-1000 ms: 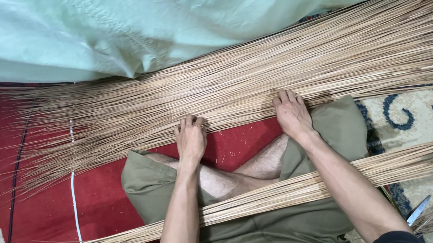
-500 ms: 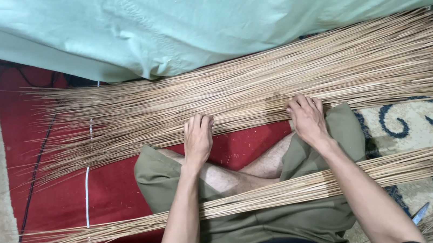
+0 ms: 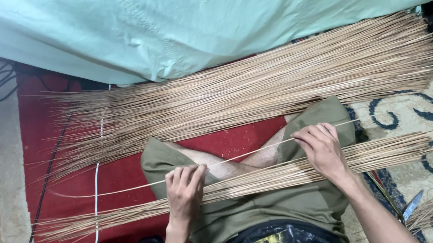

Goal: The person sits cross-legged on a rug and repeatedly picks up small bundles of thin reeds from a large pile, aligns them, and places them back down. The person continues this repetitive sorting process throughout the clip.

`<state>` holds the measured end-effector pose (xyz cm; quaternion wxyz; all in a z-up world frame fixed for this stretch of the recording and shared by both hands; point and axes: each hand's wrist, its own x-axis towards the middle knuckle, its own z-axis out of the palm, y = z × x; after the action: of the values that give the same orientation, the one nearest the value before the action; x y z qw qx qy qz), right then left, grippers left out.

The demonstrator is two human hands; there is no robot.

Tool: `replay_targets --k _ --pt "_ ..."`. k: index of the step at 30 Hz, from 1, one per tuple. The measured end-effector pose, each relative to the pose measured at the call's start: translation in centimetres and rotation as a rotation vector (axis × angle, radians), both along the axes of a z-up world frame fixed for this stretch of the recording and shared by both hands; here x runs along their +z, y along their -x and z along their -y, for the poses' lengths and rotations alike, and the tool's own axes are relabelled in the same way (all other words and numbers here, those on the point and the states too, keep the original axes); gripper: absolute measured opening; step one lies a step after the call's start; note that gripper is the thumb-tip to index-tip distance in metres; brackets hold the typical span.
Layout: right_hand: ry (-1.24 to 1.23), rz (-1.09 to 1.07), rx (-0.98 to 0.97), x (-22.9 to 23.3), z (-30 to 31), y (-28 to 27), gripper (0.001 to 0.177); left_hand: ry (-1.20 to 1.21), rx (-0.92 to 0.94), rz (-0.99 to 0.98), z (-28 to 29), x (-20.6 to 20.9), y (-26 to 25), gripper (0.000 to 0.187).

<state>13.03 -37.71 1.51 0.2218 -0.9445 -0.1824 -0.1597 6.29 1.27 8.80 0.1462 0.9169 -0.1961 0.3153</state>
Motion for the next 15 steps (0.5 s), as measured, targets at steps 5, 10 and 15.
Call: replay_targets --k 5,10,15 --pt "-0.06 -0.055 0.098 -0.7 0.9 3.5 0.021 -0.1 0.068 0.027 1.5 2.4 4.3 0.013" --pt "-0.047 -0.072 0.082 -0.2 0.3 5.2 0.019 -0.041 0.086 -0.115 0.0 -2.3 5.1 0.017" --pt "-0.072 -0.082 0.1 0.7 -1.1 6.1 0.013 0.021 0.116 -0.213 -1.7 -5.7 5.8 0.019"
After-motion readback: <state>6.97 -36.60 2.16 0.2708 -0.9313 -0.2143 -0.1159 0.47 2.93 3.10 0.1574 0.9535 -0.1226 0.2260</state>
